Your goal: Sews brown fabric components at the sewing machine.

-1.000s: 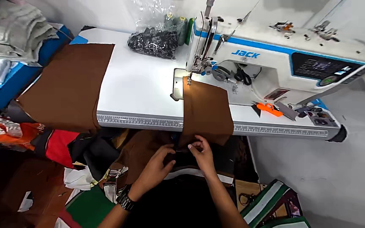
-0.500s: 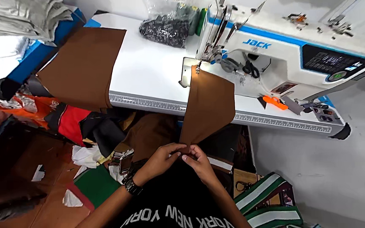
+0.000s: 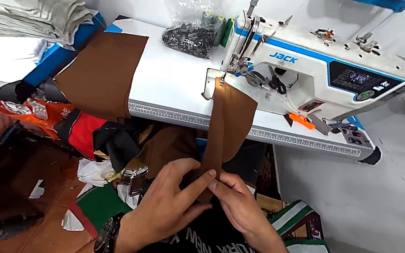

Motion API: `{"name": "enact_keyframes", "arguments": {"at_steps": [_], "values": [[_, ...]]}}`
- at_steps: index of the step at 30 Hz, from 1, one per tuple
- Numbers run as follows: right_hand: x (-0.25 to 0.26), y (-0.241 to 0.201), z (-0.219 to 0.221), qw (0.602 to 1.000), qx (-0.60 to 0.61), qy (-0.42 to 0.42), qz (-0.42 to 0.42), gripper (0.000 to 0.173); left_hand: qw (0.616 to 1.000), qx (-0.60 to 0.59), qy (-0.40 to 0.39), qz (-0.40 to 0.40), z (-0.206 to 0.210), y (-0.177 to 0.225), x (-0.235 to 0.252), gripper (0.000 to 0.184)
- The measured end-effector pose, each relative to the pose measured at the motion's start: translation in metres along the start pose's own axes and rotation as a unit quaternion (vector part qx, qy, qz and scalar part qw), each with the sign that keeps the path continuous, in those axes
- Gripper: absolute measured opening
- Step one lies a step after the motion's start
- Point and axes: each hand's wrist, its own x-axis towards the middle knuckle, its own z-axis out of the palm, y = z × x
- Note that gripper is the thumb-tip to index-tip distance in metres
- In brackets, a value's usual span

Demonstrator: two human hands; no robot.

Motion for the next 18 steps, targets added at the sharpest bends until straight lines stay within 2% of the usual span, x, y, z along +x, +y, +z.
{"name": "enact_keyframes", "arguments": {"at_steps": [3,6,8,14,18], "values": [[0.014,-0.011,0.008,0.999,0.020,-0.030,0.006,0.024,0.991,0.081,0.094,0.051,-0.010,-0.003,0.005,0.033],[0.026,-0.019,0.011,0.998,0.001,-0.056,0.009,0.025,0.980,0.129,0.098,0.118,-0.025,-0.006,0.012,0.031],[0.032,-0.023,0.010,0.997,-0.028,-0.074,0.010,0.027,0.976,0.139,0.095,0.135,-0.031,-0.007,0.015,0.026],[0.046,-0.035,-0.007,0.984,0.001,-0.140,0.107,0.024,0.979,0.134,0.093,0.123,-0.035,-0.009,0.013,0.021],[0.049,-0.050,-0.021,0.954,-0.145,-0.258,0.053,0.036,0.982,0.108,0.128,0.086,-0.039,-0.013,0.007,0.019]]}}
